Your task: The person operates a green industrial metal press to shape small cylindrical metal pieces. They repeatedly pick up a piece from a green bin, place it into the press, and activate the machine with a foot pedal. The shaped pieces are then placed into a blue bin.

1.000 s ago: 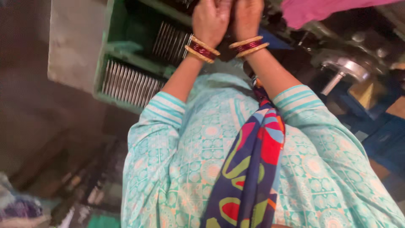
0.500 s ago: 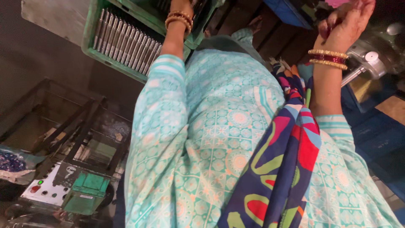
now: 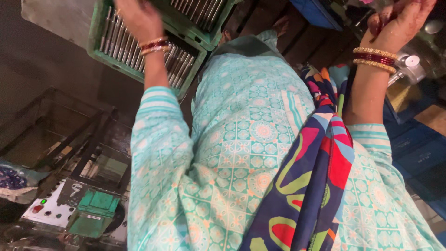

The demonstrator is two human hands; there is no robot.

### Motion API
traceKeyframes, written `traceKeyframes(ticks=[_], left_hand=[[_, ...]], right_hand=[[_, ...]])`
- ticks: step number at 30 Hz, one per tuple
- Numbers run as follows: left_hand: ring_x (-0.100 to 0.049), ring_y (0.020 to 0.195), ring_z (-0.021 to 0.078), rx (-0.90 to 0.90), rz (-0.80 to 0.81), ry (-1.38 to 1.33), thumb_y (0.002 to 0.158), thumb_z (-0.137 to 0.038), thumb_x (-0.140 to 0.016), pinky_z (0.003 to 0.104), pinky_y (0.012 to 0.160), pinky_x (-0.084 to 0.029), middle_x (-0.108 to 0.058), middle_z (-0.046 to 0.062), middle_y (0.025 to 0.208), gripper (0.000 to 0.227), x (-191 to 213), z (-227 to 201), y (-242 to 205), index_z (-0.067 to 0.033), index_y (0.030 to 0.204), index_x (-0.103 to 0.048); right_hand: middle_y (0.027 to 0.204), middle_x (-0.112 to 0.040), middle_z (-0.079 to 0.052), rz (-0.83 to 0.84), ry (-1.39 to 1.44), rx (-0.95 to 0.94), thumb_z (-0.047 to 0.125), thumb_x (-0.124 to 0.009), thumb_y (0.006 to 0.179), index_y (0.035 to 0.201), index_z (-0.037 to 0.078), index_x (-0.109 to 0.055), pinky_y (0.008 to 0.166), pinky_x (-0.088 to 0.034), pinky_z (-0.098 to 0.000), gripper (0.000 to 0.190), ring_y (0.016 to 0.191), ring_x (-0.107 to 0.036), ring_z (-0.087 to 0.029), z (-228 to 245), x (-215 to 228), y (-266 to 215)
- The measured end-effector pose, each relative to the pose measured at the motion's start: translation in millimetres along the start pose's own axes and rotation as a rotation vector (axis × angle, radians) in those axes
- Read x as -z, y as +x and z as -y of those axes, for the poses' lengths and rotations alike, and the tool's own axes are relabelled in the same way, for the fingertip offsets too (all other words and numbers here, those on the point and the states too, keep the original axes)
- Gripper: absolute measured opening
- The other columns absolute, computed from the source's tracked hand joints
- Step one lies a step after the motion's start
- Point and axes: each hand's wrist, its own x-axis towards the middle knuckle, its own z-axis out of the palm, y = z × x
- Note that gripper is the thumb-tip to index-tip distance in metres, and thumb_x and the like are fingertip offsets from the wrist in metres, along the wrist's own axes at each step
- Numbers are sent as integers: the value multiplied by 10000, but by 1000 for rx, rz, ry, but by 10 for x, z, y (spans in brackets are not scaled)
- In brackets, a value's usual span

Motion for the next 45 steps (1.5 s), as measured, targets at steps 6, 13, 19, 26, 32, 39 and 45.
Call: traceKeyframes(ticks=[6,13,19,26,32,39,45], left_hand=[[-187,1560,457,21,474,88,1136,-348,-533,561,1276,-135,-161,266,1689,700,661,260,-1006,65,1630,-259],[-320,1513,409,-93,527,-28,966,-242,-704,514,1246,-276,-327,229,1646,749,959,71,-1679,-163,1622,-352],[-567,1200,364,-50,368,-79,898,-103,-769,450,1036,-468,-602,145,1319,461,1088,50,-1847,-164,1317,-588],[-592,1005,391,60,358,-119,795,-138,-817,508,871,-479,-602,156,1089,384,1271,30,-1680,-72,1110,-606],[-595,966,416,85,500,-213,817,-24,-775,514,833,-488,-610,179,1069,388,1188,-10,-1595,-39,1176,-630],[-702,768,298,-54,560,-562,684,-11,-832,376,727,-568,-726,191,874,350,1429,333,-986,32,1027,-771],[-547,648,133,578,701,-1358,1088,-355,-674,291,582,-413,-614,41,781,311,1211,190,1,-70,968,-703]], right_hand=[[705,-429,-74,-62,32,-37,81,-614,1113,1274,60,-545,451,-274,-319,177,477,-353,-153,-142,-324,82],[680,-413,-78,85,83,-76,89,-629,1124,1034,62,-484,481,-258,-330,172,489,-346,-169,-490,-474,200],[669,-483,-126,5,54,-93,124,-623,1070,1016,60,-495,432,-305,-359,153,512,-410,-238,-729,-493,279],[671,-465,-121,82,60,-106,141,-605,1108,992,53,-480,471,-312,-369,192,474,-375,-221,-722,-498,226],[681,-478,-119,27,15,-118,125,-613,1116,1041,54,-497,479,-321,-366,156,530,-414,-229,-655,-535,115],[715,-474,-69,-16,28,-148,102,-625,1098,1038,96,-500,453,-313,-305,139,568,-442,-182,-479,-694,-129],[688,-486,-31,13,-40,-236,144,-652,1055,948,140,-514,468,-354,-307,175,566,-497,-155,-386,-1238,-329]])
